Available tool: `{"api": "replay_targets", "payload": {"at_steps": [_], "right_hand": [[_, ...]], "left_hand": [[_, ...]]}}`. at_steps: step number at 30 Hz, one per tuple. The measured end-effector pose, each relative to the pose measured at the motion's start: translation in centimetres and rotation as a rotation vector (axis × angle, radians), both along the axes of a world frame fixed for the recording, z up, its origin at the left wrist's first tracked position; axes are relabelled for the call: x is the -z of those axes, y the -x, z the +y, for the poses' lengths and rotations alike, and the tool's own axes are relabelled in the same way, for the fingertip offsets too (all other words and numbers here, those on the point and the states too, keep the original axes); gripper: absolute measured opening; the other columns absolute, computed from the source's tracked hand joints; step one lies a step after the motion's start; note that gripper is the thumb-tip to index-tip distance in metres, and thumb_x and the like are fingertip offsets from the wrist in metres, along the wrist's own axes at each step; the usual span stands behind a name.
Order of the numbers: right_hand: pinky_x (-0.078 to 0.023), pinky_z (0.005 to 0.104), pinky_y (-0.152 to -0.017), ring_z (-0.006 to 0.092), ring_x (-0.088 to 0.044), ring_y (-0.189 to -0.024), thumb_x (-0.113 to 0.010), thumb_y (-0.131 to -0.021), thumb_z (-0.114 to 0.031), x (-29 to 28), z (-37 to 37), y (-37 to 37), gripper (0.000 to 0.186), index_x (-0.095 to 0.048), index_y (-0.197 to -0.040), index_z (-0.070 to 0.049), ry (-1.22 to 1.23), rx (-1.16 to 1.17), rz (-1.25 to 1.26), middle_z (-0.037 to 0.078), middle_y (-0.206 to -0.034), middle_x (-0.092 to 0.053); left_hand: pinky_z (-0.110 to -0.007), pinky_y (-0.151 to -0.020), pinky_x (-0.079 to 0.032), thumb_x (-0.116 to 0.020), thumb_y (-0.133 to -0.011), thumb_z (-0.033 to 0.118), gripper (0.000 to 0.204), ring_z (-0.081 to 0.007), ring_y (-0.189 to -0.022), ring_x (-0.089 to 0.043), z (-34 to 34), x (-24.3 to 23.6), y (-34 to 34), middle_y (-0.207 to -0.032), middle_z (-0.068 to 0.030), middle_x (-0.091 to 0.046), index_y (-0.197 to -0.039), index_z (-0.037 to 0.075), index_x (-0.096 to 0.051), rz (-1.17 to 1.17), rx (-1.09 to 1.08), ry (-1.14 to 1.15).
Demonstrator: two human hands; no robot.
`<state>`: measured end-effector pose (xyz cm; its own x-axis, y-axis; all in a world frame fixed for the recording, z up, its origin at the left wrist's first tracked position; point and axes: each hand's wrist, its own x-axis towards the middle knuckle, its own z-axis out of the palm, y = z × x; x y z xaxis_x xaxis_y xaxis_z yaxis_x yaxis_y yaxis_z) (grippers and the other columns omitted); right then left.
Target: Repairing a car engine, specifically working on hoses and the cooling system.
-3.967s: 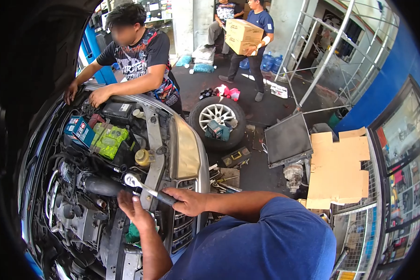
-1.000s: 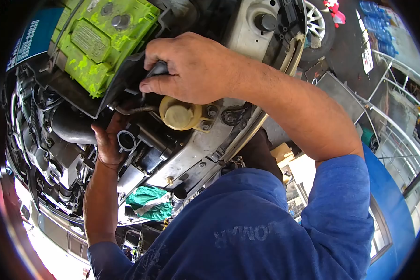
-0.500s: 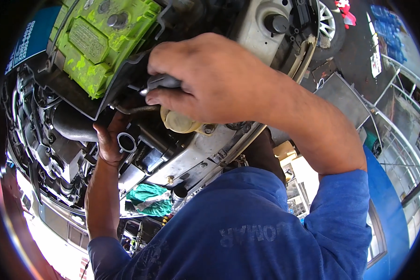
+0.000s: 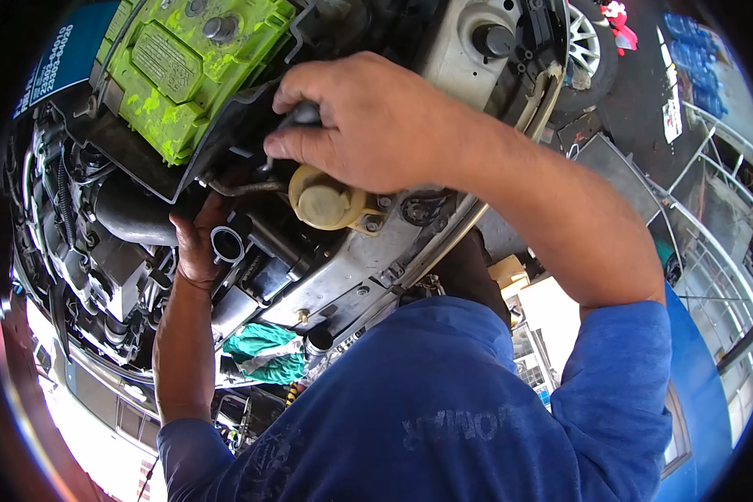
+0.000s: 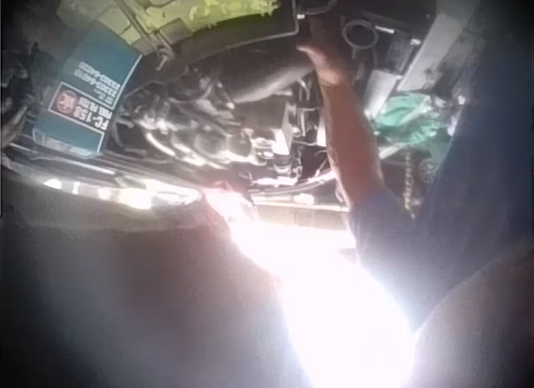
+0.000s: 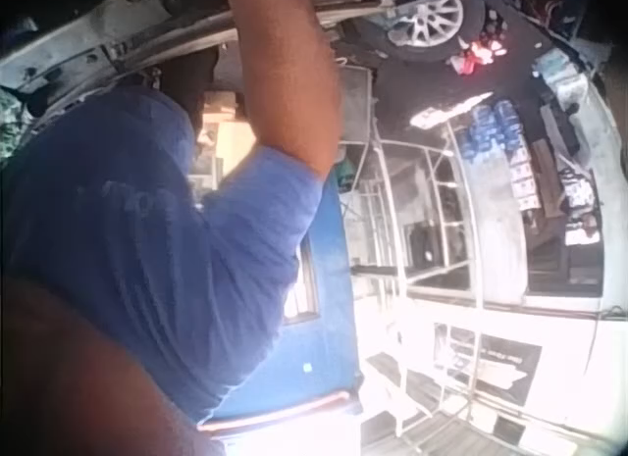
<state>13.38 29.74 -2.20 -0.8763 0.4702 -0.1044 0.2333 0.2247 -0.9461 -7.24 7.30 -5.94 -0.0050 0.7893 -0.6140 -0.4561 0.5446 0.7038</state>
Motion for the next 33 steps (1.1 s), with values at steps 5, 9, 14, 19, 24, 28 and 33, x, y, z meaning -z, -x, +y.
{"api": "replay_targets", "payload": {"at_steps": [5, 9, 14, 19, 24, 28, 33], "right_hand": [[-0.049, 0.0372, -0.08, 0.0311, -0.063, -0.089, -0.064, -0.081, -0.042, 0.1, 0.7, 1.0, 0.044, -0.066, -0.097, -0.001, -0.088, -0.065, -0.171, 0.02, -0.092, -0.064], [-0.048, 0.029, -0.078, 0.0195, -0.064, -0.086, -0.066, -0.084, -0.029, -0.1, 1.1, 1.2, 0.035, -0.063, -0.1, 0.001, 0.031, -0.089, -0.236, 0.014, -0.092, -0.067], [-0.048, 0.0282, -0.079, 0.0195, -0.064, -0.088, -0.064, -0.084, -0.033, -0.6, 1.9, 1.4, 0.036, -0.065, -0.103, -0.002, 0.04, -0.192, -0.308, 0.012, -0.092, -0.067], [-0.049, 0.0296, -0.081, 0.021, -0.064, -0.089, -0.063, -0.083, -0.03, -1.6, 2.7, 2.1, 0.034, -0.065, -0.103, -0.004, 0.356, -0.177, -0.429, 0.012, -0.094, -0.067], [-0.044, 0.0372, -0.089, 0.0288, -0.059, -0.101, -0.056, -0.087, -0.037, -3.0, 5.6, 2.8, 0.04, -0.063, -0.11, -0.005, 0.34, -0.443, -0.595, 0.019, -0.108, -0.063], [-0.044, 0.0377, -0.088, 0.0305, -0.059, -0.101, -0.055, -0.088, -0.036, -3.2, 6.8, 2.3, 0.041, -0.062, -0.11, -0.002, 0.233, -0.595, -0.471, 0.018, -0.108, -0.063], [-0.044, 0.0383, -0.088, 0.0321, -0.059, -0.1, -0.054, -0.088, -0.036, -2.8, 7.1, 1.6, 0.041, -0.062, -0.11, -0.002, 0.228, -0.619, -0.313, 0.018, -0.107, -0.063]], "left_hand": [[-0.035, -0.106, -0.028, -0.035, -0.059, 0.091, 0.124, -0.0238, -0.128, -0.037, -0.4, 0.2, 0.2, -0.142, -0.0138, -0.034, -0.142, -0.001, -0.025, -0.026, 0.046, 0.044], [-0.031, -0.098, -0.035, -0.038, -0.059, 0.09, 0.121, -0.0187, -0.117, -0.045, -0.9, 0.5, 0.3, -0.137, -0.0101, -0.041, -0.14, 0.001, -0.03, 0.007, 0.009, 0.077], [-0.032, -0.099, -0.035, -0.042, -0.06, 0.088, 0.117, -0.0197, -0.119, -0.045, -1.4, 0.8, 0.6, -0.135, -0.0097, -0.043, -0.139, 0.001, -0.033, -0.07, -0.023, 0.108], [-0.036, -0.104, -0.032, -0.043, -0.061, 0.087, 0.115, -0.0227, -0.123, -0.042, -1.7, 1.0, 0.8, -0.134, -0.0113, -0.045, -0.137, 0.001, -0.036, -0.09, -0.031, 0.124], [-0.037, -0.104, -0.032, -0.042, -0.062, 0.087, 0.113, -0.0244, -0.123, -0.043, -2.3, 1.4, 1.1, -0.134, -0.0131, -0.045, -0.134, -0.001, -0.039, -0.122, -0.012, 0.115], [-0.038, -0.105, -0.031, -0.041, -0.062, 0.087, 0.114, -0.0247, -0.123, -0.043, -2.5, 1.6, 1.3, -0.133, -0.0142, -0.046, -0.132, -0.002, -0.04, -0.083, -0.036, 0.141], [-0.037, -0.105, -0.031, -0.041, -0.063, 0.086, 0.113, -0.0253, -0.122, -0.044, -2.5, 1.7, 1.0, -0.132, -0.0151, -0.047, -0.131, -0.003, -0.041, -0.125, -0.02, 0.091]]}}
